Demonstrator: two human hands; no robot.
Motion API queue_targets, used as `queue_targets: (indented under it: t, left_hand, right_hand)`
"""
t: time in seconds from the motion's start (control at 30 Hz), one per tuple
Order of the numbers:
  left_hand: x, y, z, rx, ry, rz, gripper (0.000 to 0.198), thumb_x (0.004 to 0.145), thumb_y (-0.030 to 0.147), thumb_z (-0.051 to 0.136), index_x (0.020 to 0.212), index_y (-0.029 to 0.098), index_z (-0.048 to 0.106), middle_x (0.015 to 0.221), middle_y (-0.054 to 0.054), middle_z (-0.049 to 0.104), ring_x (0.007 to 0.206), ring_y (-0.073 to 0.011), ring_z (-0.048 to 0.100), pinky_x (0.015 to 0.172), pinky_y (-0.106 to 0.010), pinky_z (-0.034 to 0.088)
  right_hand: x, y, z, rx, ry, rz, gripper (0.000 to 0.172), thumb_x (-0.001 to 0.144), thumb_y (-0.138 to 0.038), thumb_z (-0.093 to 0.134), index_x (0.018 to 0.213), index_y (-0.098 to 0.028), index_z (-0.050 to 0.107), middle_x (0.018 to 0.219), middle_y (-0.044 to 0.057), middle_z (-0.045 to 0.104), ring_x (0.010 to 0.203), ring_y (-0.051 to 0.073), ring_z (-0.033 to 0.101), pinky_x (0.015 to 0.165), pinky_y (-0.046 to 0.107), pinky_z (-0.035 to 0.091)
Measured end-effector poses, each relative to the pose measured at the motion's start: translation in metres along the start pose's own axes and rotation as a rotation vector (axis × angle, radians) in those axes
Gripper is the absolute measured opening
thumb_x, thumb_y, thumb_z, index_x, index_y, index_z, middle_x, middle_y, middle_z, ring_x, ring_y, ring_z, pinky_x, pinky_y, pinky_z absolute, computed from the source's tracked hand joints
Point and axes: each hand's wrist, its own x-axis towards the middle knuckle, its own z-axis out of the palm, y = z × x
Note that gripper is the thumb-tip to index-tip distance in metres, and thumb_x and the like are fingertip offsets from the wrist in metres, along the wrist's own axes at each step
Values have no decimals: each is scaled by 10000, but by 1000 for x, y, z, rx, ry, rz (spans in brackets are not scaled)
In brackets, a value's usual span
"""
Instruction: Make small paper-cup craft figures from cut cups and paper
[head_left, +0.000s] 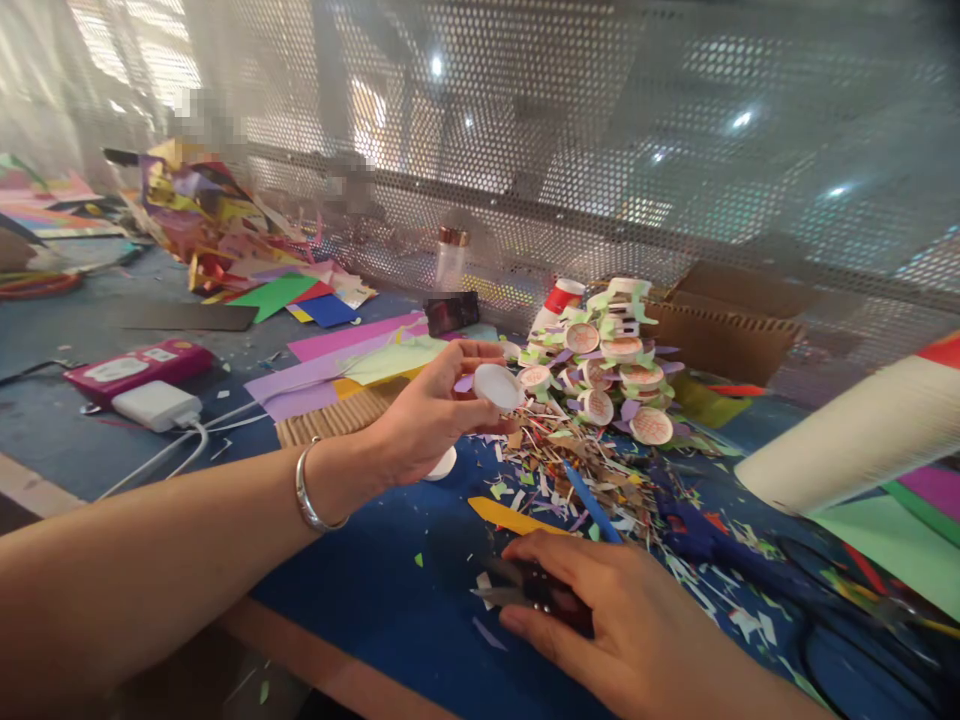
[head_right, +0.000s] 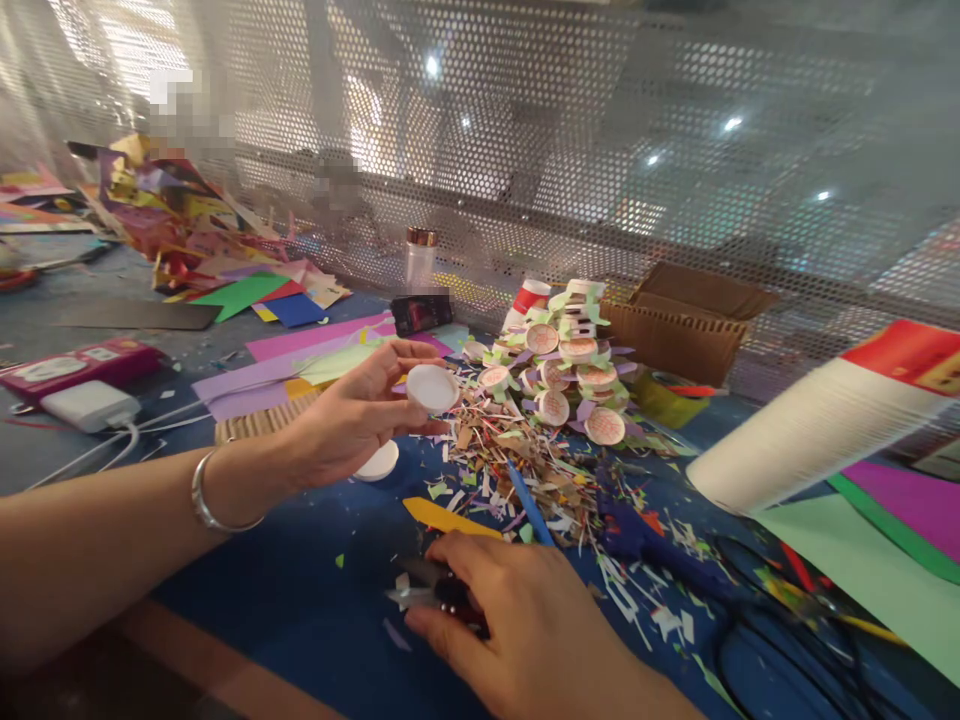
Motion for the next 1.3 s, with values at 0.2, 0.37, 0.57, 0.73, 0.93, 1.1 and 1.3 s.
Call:
queue_targets:
  t: [0.2, 0.37, 0.57, 0.73, 0.93, 1.1, 1.3]
  left_hand:
    - [1, -7, -2, 12, -24, -46, 577, 636, -36, 635, 1168, 166, 543, 1245, -104, 573, 987, -185, 599, 780, -338, 605]
    - [1, -8, -2, -1, -49, -86, 510, 719, 18, 614, 1200, 169, 531, 1266, -119, 569, 1002, -197, 621, 787, -349, 612]
    - [4, -14, -4, 182, -45, -9, 526, 725, 22, 658, 1213, 161, 520, 1197, -99, 632, 864, -155, 654, 716, -297, 601]
    - [8, -11, -8, 176, 96, 7, 496, 723, -6, 662, 1172, 165, 538, 1145, -86, 666, 877, -159, 673, 719, -282, 587]
    - [10, -5, -7, 65, 124, -167, 318, 784, 19, 672, 1069, 140, 599, 953, -74, 704, 857, -180, 692, 660, -278, 591]
    - [9, -6, -8, 34, 113, -158, 217, 818, 87, 694, 1012, 152, 623, 939, -76, 719, 839, -177, 696, 646, -281, 594]
    - [4, -6, -6, 140, 12, -76, 187, 788, 137, 741, 928, 152, 618, 905, -50, 714, 795, -140, 671, 633, -232, 539]
  right_hand:
    - [1, -1, 7, -78, -15, -9, 255, 899, -337, 715, 1122, -215, 725, 991, 46, 798, 814, 247, 757, 626, 321, 557]
    - [0, 0, 15, -179, 30, -62, 262, 894, -303, 726, 1142, -220, 715, 1028, 43, 788, 900, 279, 770, 770, 401, 607]
    - [1, -1, 17, -305, 88, -175, 201, 888, -283, 741, 1072, -203, 723, 960, 48, 770, 828, 271, 769, 691, 376, 619]
    - [1, 2, 17, -364, 120, -221, 219, 861, -287, 773, 1054, -201, 718, 941, 46, 766, 798, 261, 763, 676, 357, 622]
    - [-2, 5, 18, -357, 107, -233, 220, 875, -288, 756, 1074, -209, 703, 948, 47, 763, 811, 255, 761, 684, 341, 621]
    - [-3, 12, 15, -201, 211, -171, 214, 977, -330, 623, 1171, -244, 650, 1023, 37, 755, 842, 215, 762, 694, 311, 621]
    - [-4, 17, -3, -89, 564, -50, 235, 986, -426, 606, 1152, -261, 626, 994, 39, 755, 803, 183, 750, 704, 277, 622]
